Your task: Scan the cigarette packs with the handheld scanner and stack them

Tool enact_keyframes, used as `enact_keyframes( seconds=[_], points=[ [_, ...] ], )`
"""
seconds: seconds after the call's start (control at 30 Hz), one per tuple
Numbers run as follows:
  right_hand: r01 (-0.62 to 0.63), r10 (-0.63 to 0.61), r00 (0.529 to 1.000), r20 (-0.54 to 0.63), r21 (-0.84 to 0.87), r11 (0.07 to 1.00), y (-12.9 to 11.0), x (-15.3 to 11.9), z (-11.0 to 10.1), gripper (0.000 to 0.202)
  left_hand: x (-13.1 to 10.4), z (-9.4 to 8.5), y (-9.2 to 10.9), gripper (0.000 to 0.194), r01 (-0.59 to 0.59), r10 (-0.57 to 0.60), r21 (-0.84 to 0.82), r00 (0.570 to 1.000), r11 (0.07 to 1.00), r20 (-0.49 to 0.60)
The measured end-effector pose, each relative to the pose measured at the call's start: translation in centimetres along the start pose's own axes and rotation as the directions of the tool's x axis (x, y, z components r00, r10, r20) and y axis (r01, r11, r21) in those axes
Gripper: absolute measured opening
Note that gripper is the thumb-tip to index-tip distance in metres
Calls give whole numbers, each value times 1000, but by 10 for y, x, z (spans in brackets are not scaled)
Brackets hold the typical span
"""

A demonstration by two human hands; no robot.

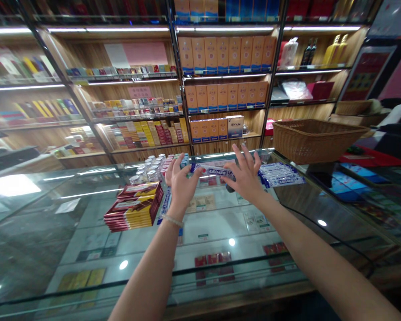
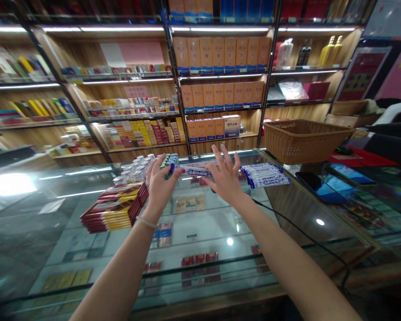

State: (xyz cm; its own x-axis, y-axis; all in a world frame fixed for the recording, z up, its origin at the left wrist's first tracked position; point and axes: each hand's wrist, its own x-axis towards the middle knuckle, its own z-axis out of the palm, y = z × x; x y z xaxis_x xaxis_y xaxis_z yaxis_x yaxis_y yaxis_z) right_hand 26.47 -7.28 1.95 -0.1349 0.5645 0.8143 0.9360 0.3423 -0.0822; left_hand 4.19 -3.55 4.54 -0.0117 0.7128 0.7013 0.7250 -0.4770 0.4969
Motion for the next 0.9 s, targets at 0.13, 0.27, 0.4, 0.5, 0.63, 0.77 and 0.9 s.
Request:
enact_keyframes(
  seconds=[0.13, 0.27, 0.4, 0.5, 0.63, 0.77, 0.9],
  points=[
    [6, -7, 999, -37, -13, 1000, 4, 1, -3, 20, -2, 1, 1, 26, 10, -11, 37, 1000, 999, 19],
    [-5, 4, 999, -33, -20, 1000, 11, 3, -7, 20, -10, -4, 5, 59, -116, 113, 181, 993, 977, 25],
    [-7, 7, 1000, -12, -7, 1000, 17, 4, -11, 21, -16, -8, 5, 58, -277, 261, 281, 961, 919, 95],
    [-10, 10, 1000, -8, 2, 1000, 19, 4, -11, 23, -16, -6, 3, 43, -300, 277, 306, 954, 904, 119],
    [-13, 13, 1000, -1, -1, 1000, 20, 3, -8, 23, -16, -5, 3, 28, -306, 282, 293, 952, 906, 120],
    [-22, 22, 1000, -8, -11, 1000, 22, 3, -6, 24, -17, -7, 9, 24, -314, 289, 284, 949, 906, 125],
    [19, -20, 999, 31, 18, 1000, 23, 11, -10, 24, -14, -14, 15, 21, -324, 287, 312, 945, 893, 160]
  ],
)
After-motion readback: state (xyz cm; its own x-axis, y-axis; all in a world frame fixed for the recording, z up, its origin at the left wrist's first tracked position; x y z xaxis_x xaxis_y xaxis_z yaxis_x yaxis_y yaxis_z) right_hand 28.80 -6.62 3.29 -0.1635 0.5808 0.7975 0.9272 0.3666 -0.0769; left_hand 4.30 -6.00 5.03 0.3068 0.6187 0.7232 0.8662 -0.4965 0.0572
